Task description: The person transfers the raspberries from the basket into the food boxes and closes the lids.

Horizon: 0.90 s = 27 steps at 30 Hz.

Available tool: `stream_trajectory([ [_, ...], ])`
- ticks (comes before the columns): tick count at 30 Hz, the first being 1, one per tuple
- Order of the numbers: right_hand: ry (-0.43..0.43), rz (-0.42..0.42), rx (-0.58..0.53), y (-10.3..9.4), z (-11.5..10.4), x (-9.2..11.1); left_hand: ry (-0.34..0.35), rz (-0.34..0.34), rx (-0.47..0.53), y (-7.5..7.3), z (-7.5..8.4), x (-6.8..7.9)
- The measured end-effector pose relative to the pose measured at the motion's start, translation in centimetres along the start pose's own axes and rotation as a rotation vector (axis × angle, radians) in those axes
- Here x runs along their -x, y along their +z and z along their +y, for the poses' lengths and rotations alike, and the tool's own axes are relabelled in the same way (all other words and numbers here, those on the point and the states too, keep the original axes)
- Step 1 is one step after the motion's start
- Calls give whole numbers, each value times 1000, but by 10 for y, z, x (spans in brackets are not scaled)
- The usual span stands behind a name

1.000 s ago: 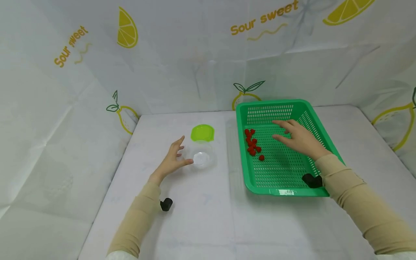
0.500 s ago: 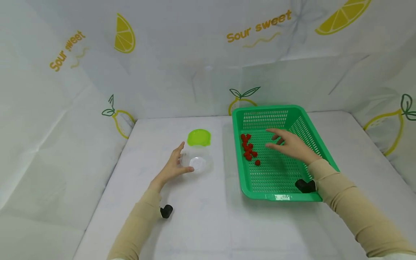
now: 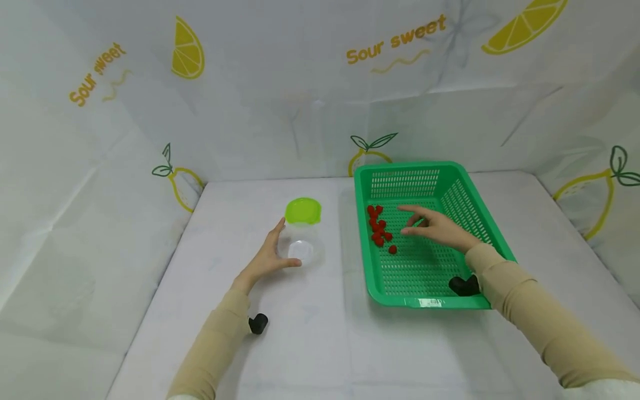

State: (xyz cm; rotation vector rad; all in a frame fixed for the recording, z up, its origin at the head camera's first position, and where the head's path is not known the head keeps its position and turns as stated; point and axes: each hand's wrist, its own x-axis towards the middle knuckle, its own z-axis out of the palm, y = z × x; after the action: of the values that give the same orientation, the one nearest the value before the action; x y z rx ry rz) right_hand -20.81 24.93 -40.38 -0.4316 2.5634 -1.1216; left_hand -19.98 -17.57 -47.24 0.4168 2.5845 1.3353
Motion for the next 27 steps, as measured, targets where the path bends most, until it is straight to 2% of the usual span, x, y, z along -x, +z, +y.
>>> stream_trajectory([
  [10, 23, -115, -49, 7, 10, -10, -16, -5, -8, -1, 0, -3],
  [14, 39, -171, -69, 8, 9, -11, -43, -19, 9, -2, -1, -1],
  [21, 46, -258, 4, 9, -2, -22, -64, -10, -31, -4, -1, 1],
  [27, 47, -279, 24, 10, 1, -34, -74, -10, -30, -2, 1, -3],
])
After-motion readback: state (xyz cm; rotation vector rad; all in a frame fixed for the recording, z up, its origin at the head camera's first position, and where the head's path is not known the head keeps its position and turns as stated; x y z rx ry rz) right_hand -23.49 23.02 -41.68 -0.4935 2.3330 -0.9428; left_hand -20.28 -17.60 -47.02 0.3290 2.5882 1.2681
